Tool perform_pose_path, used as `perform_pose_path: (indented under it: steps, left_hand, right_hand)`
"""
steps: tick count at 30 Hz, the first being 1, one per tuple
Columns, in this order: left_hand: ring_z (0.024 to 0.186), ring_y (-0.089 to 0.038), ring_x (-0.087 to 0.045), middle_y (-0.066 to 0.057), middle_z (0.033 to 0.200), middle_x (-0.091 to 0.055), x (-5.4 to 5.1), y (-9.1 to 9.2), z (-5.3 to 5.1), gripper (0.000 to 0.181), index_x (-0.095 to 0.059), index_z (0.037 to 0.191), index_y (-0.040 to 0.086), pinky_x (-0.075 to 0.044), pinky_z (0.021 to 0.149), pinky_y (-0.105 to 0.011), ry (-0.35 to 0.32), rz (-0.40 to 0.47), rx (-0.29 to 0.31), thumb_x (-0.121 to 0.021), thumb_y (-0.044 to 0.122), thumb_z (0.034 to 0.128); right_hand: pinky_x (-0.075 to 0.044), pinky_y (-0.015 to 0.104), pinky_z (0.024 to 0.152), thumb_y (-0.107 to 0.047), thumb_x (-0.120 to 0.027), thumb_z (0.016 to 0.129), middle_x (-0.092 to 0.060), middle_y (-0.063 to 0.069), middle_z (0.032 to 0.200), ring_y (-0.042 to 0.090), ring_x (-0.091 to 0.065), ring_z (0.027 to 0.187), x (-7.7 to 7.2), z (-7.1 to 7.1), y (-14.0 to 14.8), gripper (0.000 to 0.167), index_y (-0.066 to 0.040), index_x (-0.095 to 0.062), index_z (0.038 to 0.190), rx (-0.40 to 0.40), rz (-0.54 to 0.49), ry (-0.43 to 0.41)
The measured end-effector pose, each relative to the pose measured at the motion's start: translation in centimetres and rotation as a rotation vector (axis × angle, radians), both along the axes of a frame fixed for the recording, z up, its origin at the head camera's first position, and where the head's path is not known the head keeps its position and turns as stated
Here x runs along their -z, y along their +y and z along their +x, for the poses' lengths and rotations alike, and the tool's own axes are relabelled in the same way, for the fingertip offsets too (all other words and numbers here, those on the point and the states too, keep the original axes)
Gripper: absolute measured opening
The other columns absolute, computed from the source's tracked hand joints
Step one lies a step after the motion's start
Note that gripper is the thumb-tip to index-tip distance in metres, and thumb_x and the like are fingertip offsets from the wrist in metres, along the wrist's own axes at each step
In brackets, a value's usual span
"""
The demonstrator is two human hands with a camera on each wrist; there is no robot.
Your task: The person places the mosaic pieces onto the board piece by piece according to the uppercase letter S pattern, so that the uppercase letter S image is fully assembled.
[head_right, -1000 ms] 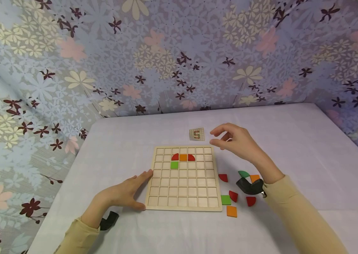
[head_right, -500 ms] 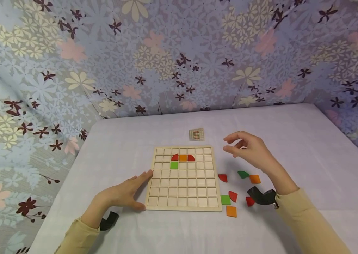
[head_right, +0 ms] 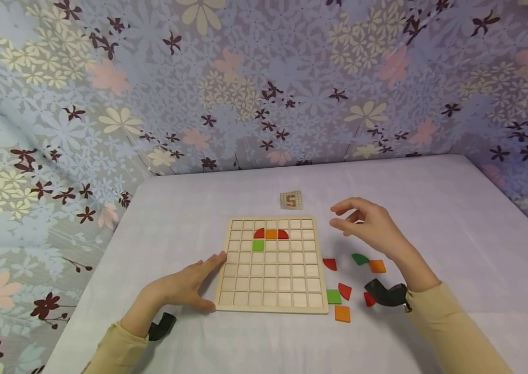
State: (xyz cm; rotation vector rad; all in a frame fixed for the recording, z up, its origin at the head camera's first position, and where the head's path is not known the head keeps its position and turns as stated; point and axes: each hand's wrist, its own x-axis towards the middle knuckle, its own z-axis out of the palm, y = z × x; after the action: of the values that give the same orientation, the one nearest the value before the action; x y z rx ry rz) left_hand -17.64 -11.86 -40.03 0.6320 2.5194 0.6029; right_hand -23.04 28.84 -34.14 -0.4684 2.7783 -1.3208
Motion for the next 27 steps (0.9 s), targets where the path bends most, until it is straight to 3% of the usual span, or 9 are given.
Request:
perform_pose_path:
  steps: [9,27]
  left_hand:
    - [0.14,-0.027,-0.018,-0.013,0.155,-0.016,-0.13,0.22,-0.01,0.107,-0.012,0.153,0.01,-0.018,0.113,-0.044,-0.001,-0.006,-0.005,-0.08,0.033,0.0733]
    - [0.141,-0.024,-0.017,-0.01,0.156,-0.014,-0.02,0.12,-0.14,0.107,-0.012,0.152,0.008,-0.017,0.114,-0.041,0.027,0.002,0.022,-0.08,0.034,0.0739]
  right_hand:
    - [-0.048,0.037,0.077,-0.035,-0.067,0.087,-0.061,0.007,0.111,0.023,-0.064,0.075,0.29,-0.19,-0.05,0.037,-0.012,-0.061,0.116,-0.011,-0.017,-0.012]
    - [-0.051,0.027,0.073,-0.032,-0.068,0.087,-0.062,0.011,0.112,0.024,-0.065,0.075,0.29,-0.2,-0.17,0.036,-0.011,-0.061,0.116,-0.03,-0.023,-0.012]
